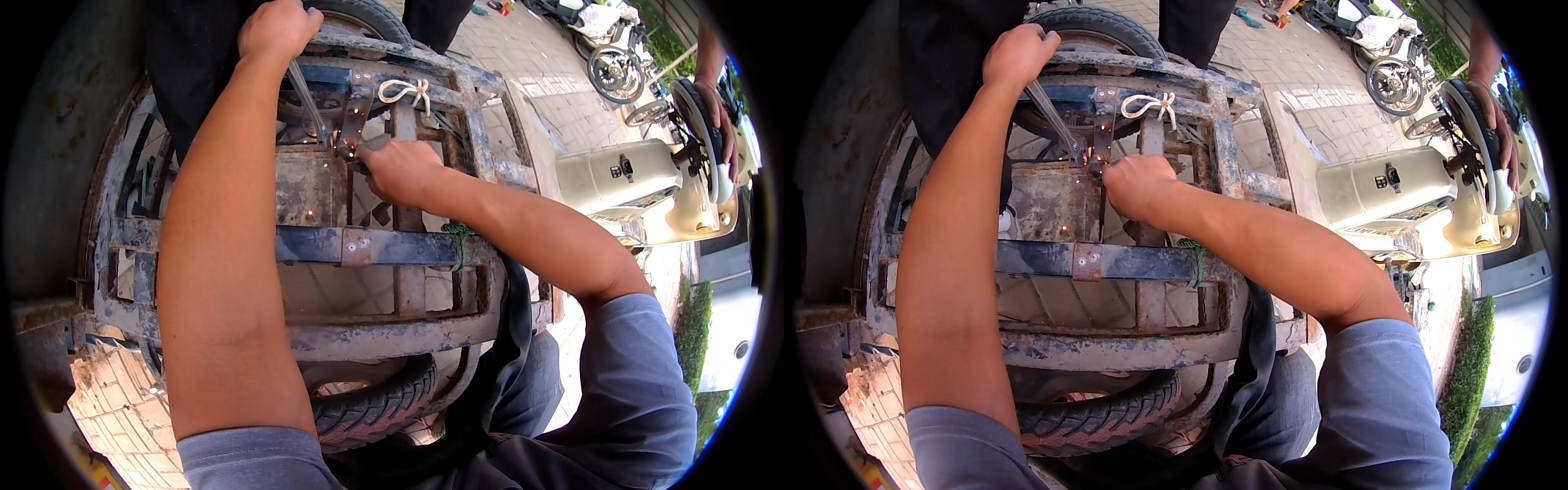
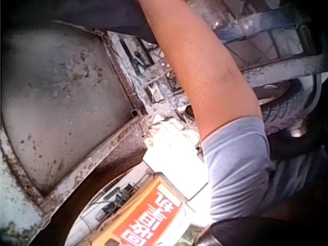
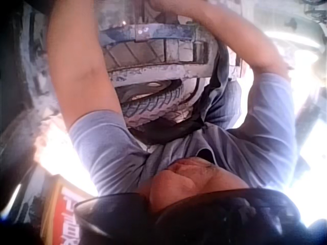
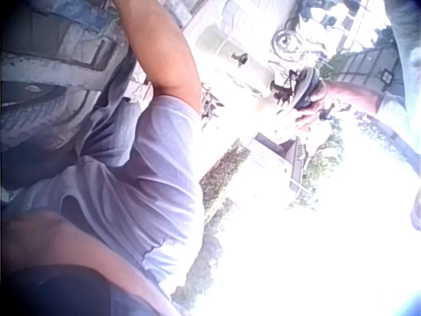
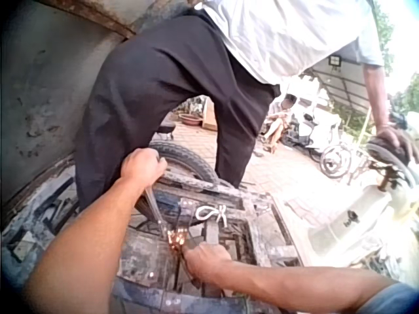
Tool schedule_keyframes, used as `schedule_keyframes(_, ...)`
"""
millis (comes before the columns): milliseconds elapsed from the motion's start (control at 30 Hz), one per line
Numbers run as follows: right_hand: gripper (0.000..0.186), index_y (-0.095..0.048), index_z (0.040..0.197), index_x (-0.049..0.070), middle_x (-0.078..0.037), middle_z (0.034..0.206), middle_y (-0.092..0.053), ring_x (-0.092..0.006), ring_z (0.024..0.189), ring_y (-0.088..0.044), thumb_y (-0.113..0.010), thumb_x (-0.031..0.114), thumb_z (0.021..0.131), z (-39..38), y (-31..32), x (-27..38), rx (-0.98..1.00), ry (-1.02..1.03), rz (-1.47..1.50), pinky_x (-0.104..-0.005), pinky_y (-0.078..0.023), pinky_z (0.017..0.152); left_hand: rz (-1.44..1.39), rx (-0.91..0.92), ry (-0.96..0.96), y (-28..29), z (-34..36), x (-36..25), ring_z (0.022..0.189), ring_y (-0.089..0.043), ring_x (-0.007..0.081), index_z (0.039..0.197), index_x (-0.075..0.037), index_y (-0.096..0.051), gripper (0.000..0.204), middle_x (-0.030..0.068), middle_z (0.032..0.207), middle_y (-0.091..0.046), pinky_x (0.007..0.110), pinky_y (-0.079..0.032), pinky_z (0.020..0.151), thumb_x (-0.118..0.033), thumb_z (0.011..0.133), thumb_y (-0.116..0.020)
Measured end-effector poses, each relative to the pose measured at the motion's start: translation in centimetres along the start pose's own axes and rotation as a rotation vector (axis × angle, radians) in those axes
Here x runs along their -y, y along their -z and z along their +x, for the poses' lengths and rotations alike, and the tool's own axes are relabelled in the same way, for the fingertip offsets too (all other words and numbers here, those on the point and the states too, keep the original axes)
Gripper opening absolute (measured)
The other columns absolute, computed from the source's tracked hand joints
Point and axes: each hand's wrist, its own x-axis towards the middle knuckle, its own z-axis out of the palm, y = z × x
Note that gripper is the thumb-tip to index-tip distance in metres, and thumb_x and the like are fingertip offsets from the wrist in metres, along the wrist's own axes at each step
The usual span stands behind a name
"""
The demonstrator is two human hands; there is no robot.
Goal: The person welds a metal frame using a handheld welding torch, producing bright sparks. They repeatedly reposition the frame and adjust their grip to access different joints while working outdoors on a paved surface.
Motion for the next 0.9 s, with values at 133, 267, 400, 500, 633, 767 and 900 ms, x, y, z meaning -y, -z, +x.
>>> schedule_keyframes(133,0.025,-0.071,0.102,0.004,-0.019,0.106,-0.071,-0.0343,0.102,-0.068,-0.053,0.014,0.088,0.1,-0.2,-0.3,-0.004,0.003,-0.008,-0.0446,-0.055,0.083,0.008,0.029,0.007,0.2,0.0,-0.5,0.098,-0.067,0.0371,0.104,-0.011,-0.074,0.042,0.0175,0.102,-0.071,0.047,-0.052,0.087,-0.044,0.087,-0.054)
schedule_keyframes(267,0.025,-0.071,0.102,0.004,-0.018,0.106,-0.071,-0.0343,0.102,-0.068,-0.054,0.013,0.087,0.2,-0.2,0.0,-0.004,0.023,-0.025,-0.0440,-0.055,0.083,0.007,0.010,0.021,0.2,-0.1,-0.1,0.099,-0.067,0.0372,0.103,-0.011,-0.073,0.041,0.0173,0.103,-0.071,0.046,-0.052,0.087,-0.044,0.087,-0.055)
schedule_keyframes(400,0.024,-0.072,0.102,0.004,-0.018,0.106,-0.071,-0.0337,0.102,-0.068,-0.054,0.012,0.087,0.3,0.0,0.0,0.012,0.019,-0.028,-0.0437,-0.055,0.083,0.000,0.027,0.032,0.3,-0.1,-0.3,0.099,-0.067,0.0373,0.104,-0.011,-0.073,0.041,0.0173,0.103,-0.071,0.046,-0.052,0.088,-0.044,0.087,-0.054)
schedule_keyframes(500,0.024,-0.072,0.102,0.004,-0.017,0.106,-0.071,-0.0332,0.102,-0.068,-0.054,0.013,0.088,0.3,0.1,0.0,0.031,0.019,-0.046,-0.0435,-0.056,0.083,0.006,0.035,0.024,0.4,-0.1,-0.3,0.100,-0.066,0.0373,0.104,-0.011,-0.073,0.042,0.0174,0.103,-0.071,0.046,-0.052,0.088,-0.044,0.087,-0.054)
schedule_keyframes(633,0.024,-0.072,0.102,0.005,-0.017,0.107,-0.071,-0.0331,0.102,-0.069,-0.054,0.013,0.088,0.4,-0.2,-0.2,0.003,0.027,-0.056,-0.0433,-0.056,0.083,-0.006,0.024,0.026,0.3,-0.2,-0.4,0.100,-0.066,0.0373,0.105,-0.011,-0.073,0.042,0.0177,0.104,-0.071,0.047,-0.052,0.088,-0.044,0.087,-0.054)
schedule_keyframes(767,0.024,-0.073,0.101,0.005,-0.017,0.107,-0.072,-0.0330,0.100,-0.069,-0.055,0.013,0.088,0.1,0.0,0.0,0.013,-0.009,0.001,-0.0433,-0.056,0.082,0.010,0.024,0.006,0.1,-0.2,-0.1,0.100,-0.066,0.0376,0.105,-0.012,-0.073,0.043,0.0180,0.104,-0.071,0.047,-0.052,0.088,-0.045,0.087,-0.054)
schedule_keyframes(900,0.023,-0.073,0.101,0.005,-0.017,0.106,-0.072,-0.0330,0.099,-0.070,-0.056,0.014,0.088,-0.7,0.6,0.4,0.060,0.008,-0.034,-0.0436,-0.056,0.081,0.006,0.025,0.010,0.0,0.1,0.1,0.100,-0.066,0.0377,0.105,-0.012,-0.073,0.043,0.0182,0.104,-0.071,0.047,-0.052,0.088,-0.046,0.087,-0.053)
